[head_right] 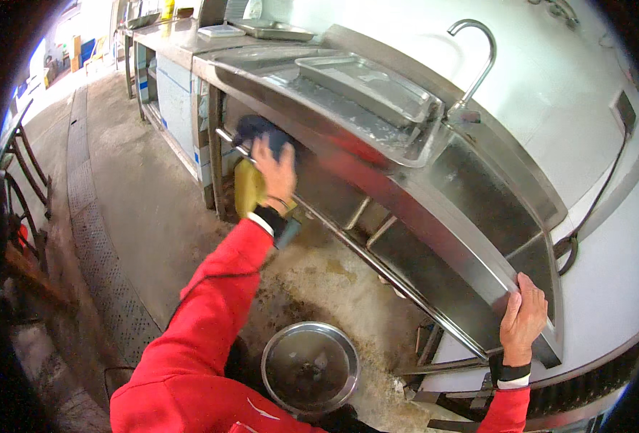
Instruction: The person wipes a stainless steel sink and countertop with a dark cloth, then scrubs and rinses a metal tray in the sink using a white brush and running water. The tray is wiped dry with the cloth and placed on the counter.
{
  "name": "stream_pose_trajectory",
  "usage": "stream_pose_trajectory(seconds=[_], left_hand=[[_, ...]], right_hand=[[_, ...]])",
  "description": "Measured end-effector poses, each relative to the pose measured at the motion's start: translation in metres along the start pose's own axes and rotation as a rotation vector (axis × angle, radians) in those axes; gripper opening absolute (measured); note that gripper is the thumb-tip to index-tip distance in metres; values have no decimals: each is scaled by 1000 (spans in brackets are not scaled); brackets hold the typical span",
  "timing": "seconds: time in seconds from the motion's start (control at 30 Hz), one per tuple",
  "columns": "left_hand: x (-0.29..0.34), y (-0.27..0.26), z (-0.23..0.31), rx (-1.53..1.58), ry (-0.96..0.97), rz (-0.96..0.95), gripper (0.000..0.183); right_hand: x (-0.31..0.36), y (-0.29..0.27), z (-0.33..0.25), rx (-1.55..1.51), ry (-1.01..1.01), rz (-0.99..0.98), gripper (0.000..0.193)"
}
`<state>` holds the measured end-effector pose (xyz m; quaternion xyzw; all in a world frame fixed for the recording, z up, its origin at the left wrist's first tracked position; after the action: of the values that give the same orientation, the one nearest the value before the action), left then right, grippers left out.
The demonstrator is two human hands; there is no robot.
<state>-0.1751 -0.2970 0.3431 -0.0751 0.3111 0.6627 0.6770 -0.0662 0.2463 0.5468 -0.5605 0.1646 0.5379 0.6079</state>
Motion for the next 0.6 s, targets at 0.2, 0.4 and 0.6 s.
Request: stream_pose_trajectory(seconds=[0.2, 0.4, 0.6], left_hand=[[157, -36, 91, 5, 148, -416, 70], [147, -58, 82, 166, 678, -613, 43], [33, -79, -6, -126, 632, -395, 38]], right_hand=[[-6, 5, -14, 43, -37, 41, 38], [-7, 3, -13, 24, -2, -17, 36], [-8, 1, -15, 29, 2, -10, 35]])
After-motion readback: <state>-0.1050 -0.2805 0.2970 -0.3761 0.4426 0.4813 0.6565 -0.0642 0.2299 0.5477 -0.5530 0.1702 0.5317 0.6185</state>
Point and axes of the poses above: each hand's wrist, its own x-axis away from the middle knuckle, its own y-axis out of the palm, z = x × y, the point moved 6 cm from there along -x, towards the middle knuckle, and after that the axes turned 12 degrees about z, right-handed, at the moved point
